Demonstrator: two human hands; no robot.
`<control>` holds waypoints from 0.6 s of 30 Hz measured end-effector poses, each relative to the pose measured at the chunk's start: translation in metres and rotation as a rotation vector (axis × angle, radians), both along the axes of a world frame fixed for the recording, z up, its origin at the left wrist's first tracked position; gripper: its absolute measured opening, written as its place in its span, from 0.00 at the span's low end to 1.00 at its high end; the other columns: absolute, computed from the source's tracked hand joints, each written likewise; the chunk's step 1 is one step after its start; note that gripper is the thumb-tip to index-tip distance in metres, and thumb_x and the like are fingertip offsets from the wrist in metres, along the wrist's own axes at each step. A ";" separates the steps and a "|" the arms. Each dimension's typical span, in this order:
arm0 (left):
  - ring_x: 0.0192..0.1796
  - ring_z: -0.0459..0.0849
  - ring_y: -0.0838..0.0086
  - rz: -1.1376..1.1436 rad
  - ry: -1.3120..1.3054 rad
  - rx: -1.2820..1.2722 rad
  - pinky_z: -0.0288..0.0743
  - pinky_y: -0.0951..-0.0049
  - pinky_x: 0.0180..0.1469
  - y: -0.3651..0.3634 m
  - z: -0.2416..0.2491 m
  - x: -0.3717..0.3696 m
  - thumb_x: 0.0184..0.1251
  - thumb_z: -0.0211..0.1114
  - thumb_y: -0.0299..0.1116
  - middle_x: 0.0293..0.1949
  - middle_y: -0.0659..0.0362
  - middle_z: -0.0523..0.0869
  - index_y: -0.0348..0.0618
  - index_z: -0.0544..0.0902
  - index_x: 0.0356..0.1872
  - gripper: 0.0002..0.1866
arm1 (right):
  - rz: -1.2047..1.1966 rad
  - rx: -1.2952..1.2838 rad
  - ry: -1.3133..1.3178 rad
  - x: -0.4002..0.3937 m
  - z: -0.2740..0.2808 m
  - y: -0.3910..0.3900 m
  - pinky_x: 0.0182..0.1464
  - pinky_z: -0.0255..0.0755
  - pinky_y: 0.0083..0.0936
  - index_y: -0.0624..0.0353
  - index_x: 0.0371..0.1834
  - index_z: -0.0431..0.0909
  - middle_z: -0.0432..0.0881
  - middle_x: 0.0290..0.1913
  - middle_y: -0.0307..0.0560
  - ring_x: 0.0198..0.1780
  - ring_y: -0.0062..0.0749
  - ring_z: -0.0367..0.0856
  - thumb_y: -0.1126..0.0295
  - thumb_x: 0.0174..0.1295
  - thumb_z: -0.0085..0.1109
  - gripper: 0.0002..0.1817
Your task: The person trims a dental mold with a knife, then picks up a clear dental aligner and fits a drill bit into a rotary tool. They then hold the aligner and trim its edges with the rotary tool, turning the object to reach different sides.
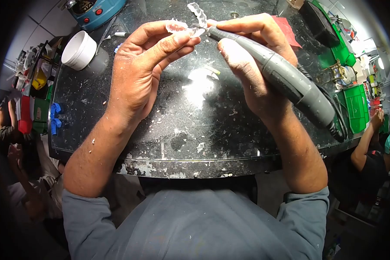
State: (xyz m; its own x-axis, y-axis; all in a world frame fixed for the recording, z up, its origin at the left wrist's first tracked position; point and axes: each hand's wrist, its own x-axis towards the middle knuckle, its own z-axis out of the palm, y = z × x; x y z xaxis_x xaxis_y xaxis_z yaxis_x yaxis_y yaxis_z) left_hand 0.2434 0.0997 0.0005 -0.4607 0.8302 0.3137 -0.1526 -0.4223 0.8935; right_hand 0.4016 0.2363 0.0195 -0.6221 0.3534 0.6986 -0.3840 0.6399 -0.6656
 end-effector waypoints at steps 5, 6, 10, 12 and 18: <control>0.53 0.89 0.66 0.009 -0.031 0.012 0.81 0.67 0.62 0.001 0.003 0.004 0.73 0.63 0.25 0.46 0.50 0.88 0.34 0.81 0.49 0.09 | 0.029 -0.007 0.039 -0.002 -0.001 -0.001 0.57 0.77 0.24 0.71 0.49 0.77 0.86 0.50 0.57 0.51 0.31 0.85 0.77 0.63 0.60 0.13; 0.53 0.89 0.66 0.011 -0.030 0.013 0.81 0.67 0.62 0.000 0.003 0.005 0.73 0.63 0.25 0.46 0.50 0.88 0.34 0.81 0.49 0.09 | 0.031 -0.006 0.039 -0.002 -0.001 -0.002 0.57 0.77 0.24 0.71 0.49 0.77 0.86 0.50 0.57 0.51 0.31 0.85 0.77 0.63 0.60 0.13; 0.53 0.89 0.65 0.003 -0.054 0.039 0.82 0.67 0.62 0.002 0.003 0.008 0.73 0.63 0.24 0.47 0.49 0.88 0.33 0.80 0.49 0.08 | 0.002 -0.032 0.026 -0.001 0.003 -0.008 0.57 0.77 0.24 0.69 0.50 0.77 0.85 0.49 0.54 0.50 0.29 0.85 0.76 0.63 0.61 0.13; 0.53 0.89 0.65 0.014 -0.062 0.030 0.82 0.67 0.62 0.002 0.004 0.009 0.73 0.63 0.24 0.47 0.49 0.88 0.33 0.80 0.49 0.08 | -0.026 -0.073 0.031 0.000 0.005 -0.009 0.56 0.76 0.24 0.69 0.50 0.77 0.85 0.48 0.52 0.50 0.28 0.85 0.76 0.63 0.61 0.14; 0.53 0.89 0.65 0.035 -0.082 0.044 0.83 0.68 0.62 0.003 0.006 0.018 0.71 0.65 0.23 0.47 0.48 0.88 0.33 0.81 0.46 0.07 | -0.022 0.061 0.037 -0.001 -0.007 -0.008 0.52 0.77 0.21 0.66 0.51 0.77 0.85 0.46 0.46 0.48 0.24 0.84 0.74 0.64 0.64 0.14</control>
State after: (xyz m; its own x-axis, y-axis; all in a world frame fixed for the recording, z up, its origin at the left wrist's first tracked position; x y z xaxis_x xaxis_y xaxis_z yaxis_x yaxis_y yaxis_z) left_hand 0.2611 0.1023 0.0070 -0.5149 0.7995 0.3092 -0.2093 -0.4670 0.8591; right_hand 0.4005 0.2280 0.0126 -0.5879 0.3228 0.7418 -0.3935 0.6870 -0.6109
